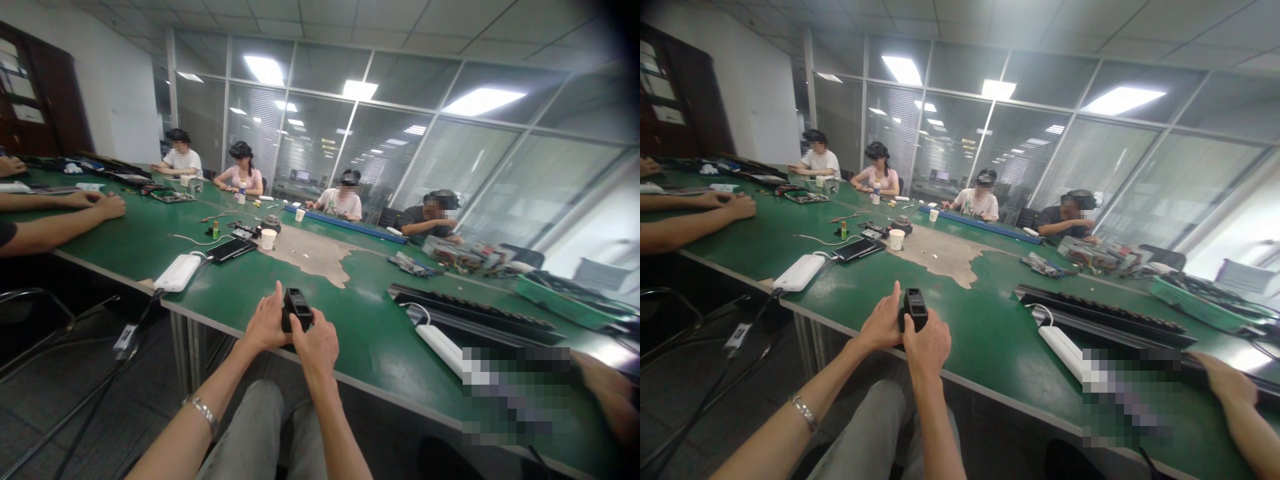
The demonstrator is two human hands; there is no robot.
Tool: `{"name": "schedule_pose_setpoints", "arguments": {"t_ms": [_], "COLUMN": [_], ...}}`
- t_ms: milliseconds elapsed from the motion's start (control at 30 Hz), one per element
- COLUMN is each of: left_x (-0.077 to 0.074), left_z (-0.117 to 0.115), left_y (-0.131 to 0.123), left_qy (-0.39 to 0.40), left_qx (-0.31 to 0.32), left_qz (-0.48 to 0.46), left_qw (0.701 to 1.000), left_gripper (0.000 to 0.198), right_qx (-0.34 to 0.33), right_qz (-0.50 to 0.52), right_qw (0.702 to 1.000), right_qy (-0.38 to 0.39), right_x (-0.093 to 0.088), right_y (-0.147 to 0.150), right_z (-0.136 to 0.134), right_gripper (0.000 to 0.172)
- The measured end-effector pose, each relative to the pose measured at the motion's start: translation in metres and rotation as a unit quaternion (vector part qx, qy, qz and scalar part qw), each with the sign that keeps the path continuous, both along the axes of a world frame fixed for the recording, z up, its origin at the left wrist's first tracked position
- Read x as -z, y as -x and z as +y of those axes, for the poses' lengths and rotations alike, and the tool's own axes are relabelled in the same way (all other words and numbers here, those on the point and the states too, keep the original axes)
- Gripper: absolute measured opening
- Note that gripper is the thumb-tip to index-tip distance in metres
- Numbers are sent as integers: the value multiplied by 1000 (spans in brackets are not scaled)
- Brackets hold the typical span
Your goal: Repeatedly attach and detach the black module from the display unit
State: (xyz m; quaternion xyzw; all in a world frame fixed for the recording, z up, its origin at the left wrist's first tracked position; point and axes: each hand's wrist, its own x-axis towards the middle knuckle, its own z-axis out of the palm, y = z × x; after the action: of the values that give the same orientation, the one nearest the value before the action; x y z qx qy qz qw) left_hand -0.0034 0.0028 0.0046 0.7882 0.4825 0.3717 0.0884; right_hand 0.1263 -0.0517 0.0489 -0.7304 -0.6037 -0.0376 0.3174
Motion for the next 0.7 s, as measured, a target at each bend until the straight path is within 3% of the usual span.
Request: {"name": "schedule_pose_setpoints", "arguments": {"t_ms": [200,333,400,567,700], "left_x": [3,2,2,2,2], "left_z": [3,2,1,0,-1], "left_y": [8,8,7,3,3], "left_qy": [-2,-1,-4,-21,-21], "left_qx": [58,60,53,48,46], "left_qz": [5,-4,-7,-8,-7], "left_qw": [998,998,999,999,999], "left_gripper": [126,125,127,126,126], "right_qx": [-29,-16,-9,-49,-45], "right_qz": [-9,15,28,37,44], "right_qw": [999,1000,1000,997,996], "right_qy": [22,1,-5,-36,-59], "right_x": [20,25,27,31,34], "right_y": [-2,-2,-2,-6,-4], "right_z": [0,1,1,-1,-2], "right_gripper": [68,78,74,43,37]}}
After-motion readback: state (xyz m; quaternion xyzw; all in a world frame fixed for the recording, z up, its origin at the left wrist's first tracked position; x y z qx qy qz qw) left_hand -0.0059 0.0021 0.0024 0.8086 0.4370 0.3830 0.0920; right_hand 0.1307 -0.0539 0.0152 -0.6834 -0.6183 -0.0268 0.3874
